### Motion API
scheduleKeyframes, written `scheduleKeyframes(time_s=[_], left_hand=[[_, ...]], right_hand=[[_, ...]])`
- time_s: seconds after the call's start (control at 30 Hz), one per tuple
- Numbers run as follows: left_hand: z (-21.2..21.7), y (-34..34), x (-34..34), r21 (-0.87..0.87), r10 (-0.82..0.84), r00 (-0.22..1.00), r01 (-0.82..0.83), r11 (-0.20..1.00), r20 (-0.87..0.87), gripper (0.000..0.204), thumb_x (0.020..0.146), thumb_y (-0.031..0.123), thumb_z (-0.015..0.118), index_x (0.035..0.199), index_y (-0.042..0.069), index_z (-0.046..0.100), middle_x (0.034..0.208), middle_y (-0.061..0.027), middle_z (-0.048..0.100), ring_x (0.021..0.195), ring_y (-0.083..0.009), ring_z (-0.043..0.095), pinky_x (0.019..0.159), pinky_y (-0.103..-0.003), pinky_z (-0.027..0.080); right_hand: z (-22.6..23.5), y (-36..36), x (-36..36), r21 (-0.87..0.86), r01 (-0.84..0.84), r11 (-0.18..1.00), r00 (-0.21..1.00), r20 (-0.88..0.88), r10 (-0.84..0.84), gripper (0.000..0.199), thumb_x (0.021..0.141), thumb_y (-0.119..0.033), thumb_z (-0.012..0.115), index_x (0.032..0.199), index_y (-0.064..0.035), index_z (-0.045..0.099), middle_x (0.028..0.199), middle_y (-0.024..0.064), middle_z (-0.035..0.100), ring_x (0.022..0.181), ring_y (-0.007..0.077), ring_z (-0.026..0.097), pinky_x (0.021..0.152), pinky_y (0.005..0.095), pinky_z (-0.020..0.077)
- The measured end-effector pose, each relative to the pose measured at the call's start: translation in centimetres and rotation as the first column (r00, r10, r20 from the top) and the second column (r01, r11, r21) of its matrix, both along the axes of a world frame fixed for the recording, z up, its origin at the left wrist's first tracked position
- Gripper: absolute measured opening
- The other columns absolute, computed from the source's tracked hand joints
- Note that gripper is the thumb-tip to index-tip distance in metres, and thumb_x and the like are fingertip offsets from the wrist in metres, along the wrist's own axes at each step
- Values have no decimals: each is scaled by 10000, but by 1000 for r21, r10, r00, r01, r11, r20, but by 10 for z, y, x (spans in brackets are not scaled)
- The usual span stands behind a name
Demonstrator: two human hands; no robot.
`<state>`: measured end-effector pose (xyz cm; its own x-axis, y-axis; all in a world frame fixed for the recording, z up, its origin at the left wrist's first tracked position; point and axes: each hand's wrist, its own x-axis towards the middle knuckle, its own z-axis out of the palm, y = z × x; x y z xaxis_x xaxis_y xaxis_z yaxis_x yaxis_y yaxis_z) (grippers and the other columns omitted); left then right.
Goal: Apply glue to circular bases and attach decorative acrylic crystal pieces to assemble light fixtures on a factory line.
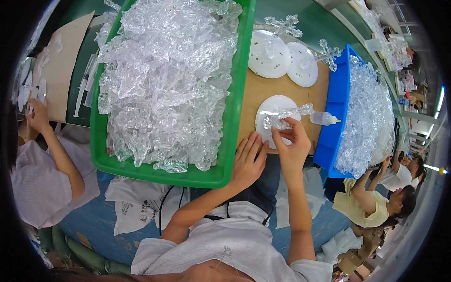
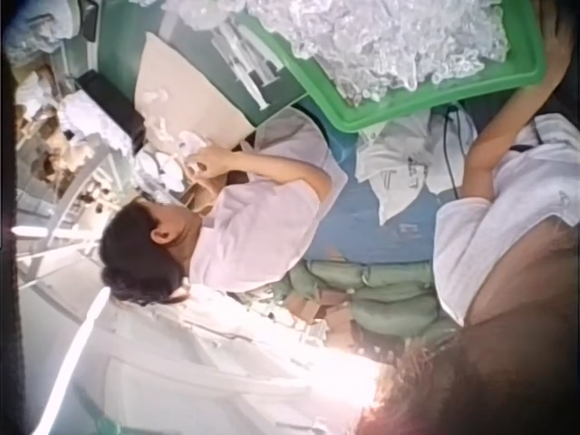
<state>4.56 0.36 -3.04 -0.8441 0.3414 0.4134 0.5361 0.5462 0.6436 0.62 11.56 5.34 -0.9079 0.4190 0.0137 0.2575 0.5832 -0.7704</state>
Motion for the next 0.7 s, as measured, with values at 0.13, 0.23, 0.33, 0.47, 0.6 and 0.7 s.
scheduleKeyframes(time_s=[0.13,0.23,0.33,0.47,0.6,0.7], left_hand=[[-1,-4,0,-32,-26,1000,26,999,-8,434,803,116,607,1217,-5,559,1305,-207,497,1280,-336,433,1072,-453,312],[0,-4,-1,-51,-37,999,36,998,-20,447,800,117,604,1227,-2,551,1312,-206,491,1288,-332,423,1080,-451,301],[-3,-2,1,-62,-42,998,40,997,-43,452,802,118,600,1234,-3,545,1312,-207,491,1290,-334,421,1081,-452,300],[-5,-2,0,-83,-47,998,43,996,-48,456,798,117,599,1235,-2,545,1313,-208,489,1290,-336,420,1081,-453,302],[-7,-1,0,-59,-29,998,25,998,-59,455,795,111,597,1232,-4,548,1301,-210,499,1277,-337,436,1071,-460,311],[-11,2,1,-31,-10,998,9,999,-59,449,791,103,594,1224,-8,553,1292,-210,509,1271,-337,446,1063,-461,319]], right_hand=[[8,-12,-4,138,-38,990,999,17,36,286,780,-16,716,1025,36,579,928,97,684,732,128,657,643,221,505],[11,-16,-8,132,-34,991,998,62,26,254,786,-18,708,1003,31,585,938,108,689,722,133,663,631,226,509],[12,-17,-6,138,-41,990,999,20,39,244,789,-30,711,990,31,588,940,113,689,708,132,664,625,231,514],[12,-7,-7,137,-61,989,997,64,53,241,792,-23,707,994,32,587,941,121,687,704,120,655,631,231,521],[10,-11,-5,121,-21,992,998,65,13,228,800,-4,689,1003,30,591,927,129,675,728,102,638,648,227,512],[5,4,-2,-207,39,978,999,35,-32,233,803,-2,685,1016,32,597,927,108,659,759,109,637,678,226,507]])
